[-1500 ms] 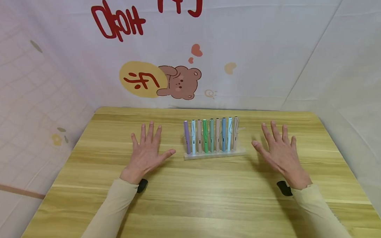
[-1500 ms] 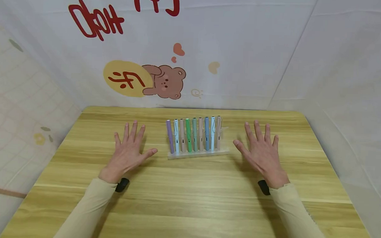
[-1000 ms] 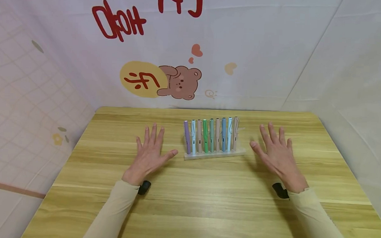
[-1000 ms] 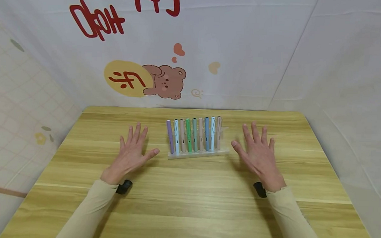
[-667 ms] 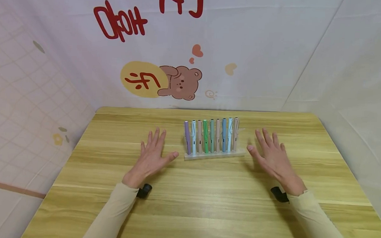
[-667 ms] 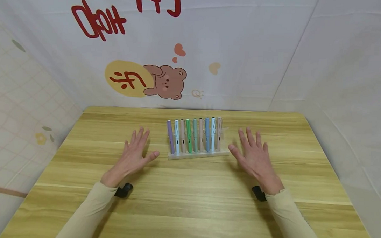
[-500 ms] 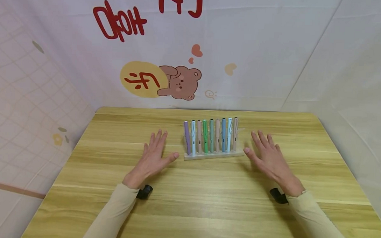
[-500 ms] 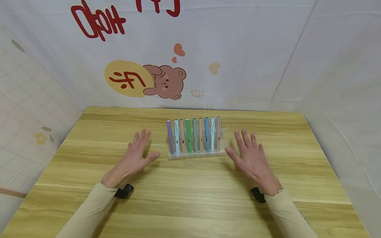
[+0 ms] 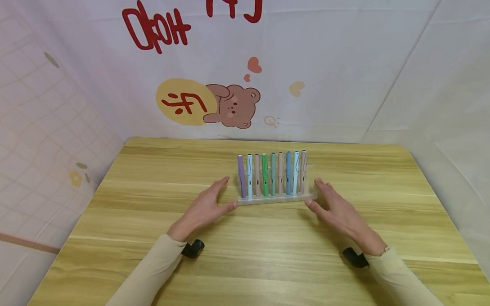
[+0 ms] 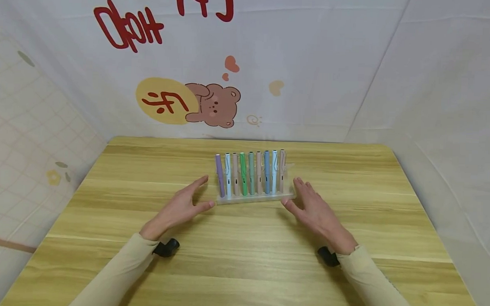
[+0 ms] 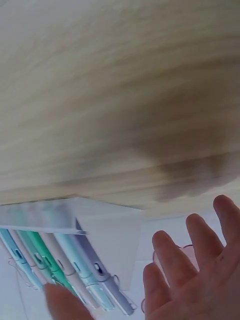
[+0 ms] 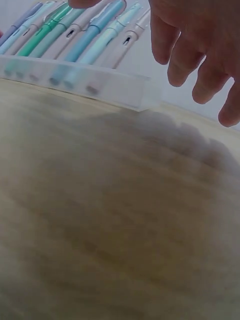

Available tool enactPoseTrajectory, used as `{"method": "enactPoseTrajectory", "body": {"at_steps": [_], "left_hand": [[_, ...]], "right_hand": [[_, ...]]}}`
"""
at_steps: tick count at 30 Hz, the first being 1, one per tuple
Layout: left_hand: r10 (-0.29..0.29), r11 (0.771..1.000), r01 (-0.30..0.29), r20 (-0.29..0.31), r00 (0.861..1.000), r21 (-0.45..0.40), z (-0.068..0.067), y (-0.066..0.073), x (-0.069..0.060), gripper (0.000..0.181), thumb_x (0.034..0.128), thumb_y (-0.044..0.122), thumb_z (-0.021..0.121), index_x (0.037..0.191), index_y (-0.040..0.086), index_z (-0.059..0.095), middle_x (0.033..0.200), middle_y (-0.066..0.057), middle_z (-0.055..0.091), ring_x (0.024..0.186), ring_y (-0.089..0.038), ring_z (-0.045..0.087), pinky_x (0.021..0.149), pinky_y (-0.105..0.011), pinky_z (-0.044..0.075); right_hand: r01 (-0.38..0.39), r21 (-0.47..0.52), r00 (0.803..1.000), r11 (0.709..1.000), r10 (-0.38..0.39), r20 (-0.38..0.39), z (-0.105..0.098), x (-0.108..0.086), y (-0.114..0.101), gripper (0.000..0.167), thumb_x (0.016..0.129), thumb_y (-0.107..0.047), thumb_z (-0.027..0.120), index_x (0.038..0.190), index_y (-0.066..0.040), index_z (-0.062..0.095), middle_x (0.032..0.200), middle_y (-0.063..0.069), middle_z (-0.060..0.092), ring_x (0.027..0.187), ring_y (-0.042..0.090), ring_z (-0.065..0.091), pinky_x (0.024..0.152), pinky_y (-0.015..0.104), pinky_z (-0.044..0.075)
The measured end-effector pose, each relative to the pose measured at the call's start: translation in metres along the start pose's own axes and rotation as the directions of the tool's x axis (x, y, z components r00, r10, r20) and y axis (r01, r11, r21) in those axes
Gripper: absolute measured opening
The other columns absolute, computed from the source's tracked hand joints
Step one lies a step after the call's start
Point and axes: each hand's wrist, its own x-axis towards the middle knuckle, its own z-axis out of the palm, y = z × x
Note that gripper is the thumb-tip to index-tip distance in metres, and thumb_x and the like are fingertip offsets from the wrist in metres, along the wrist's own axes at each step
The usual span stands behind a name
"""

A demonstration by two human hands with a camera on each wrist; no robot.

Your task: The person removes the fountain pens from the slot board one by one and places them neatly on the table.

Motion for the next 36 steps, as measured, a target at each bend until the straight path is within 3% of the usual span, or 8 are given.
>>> {"method": "enactPoseTrajectory", "body": {"at_steps": [12, 23, 36], "left_hand": [[0.101, 0.992, -0.098, -0.033, 0.994, 0.077, 0.006, 0.008, 0.011, 0.050, 0.0948, 0.026, 0.077, 0.137, 0.002, 0.065, 0.146, -0.016, 0.059, 0.139, -0.037, 0.050, 0.117, -0.052, 0.035], [0.119, 0.990, -0.115, -0.043, 0.992, 0.086, 0.007, 0.004, 0.014, 0.032, 0.0950, 0.018, 0.077, 0.124, 0.006, 0.075, 0.137, -0.010, 0.067, 0.137, -0.038, 0.053, 0.115, -0.055, 0.036], [0.094, 0.991, -0.086, -0.072, 0.993, 0.104, 0.009, 0.005, 0.017, 0.025, 0.0942, 0.018, 0.078, 0.118, 0.011, 0.079, 0.127, -0.007, 0.073, 0.125, -0.032, 0.062, 0.110, -0.052, 0.041]], "right_hand": [[-0.051, 0.000, 0.998, 0.999, 0.051, 0.024, 0.003, -0.006, -0.007, 0.085, 0.106, -0.057, 0.048, 0.159, 0.006, 0.030, 0.158, 0.032, 0.036, 0.142, 0.052, 0.038, 0.113, 0.065, 0.033], [-0.043, 0.006, 0.999, 0.999, 0.043, 0.021, 0.002, -0.010, -0.011, 0.082, 0.106, -0.056, 0.050, 0.159, 0.004, 0.032, 0.157, 0.031, 0.038, 0.142, 0.052, 0.038, 0.112, 0.066, 0.033], [-0.017, 0.134, 0.986, 0.991, 0.039, -0.161, -0.005, 0.002, -0.015, 0.069, 0.106, -0.043, 0.058, 0.155, 0.002, 0.040, 0.155, 0.029, 0.044, 0.141, 0.049, 0.042, 0.111, 0.065, 0.036]]}}
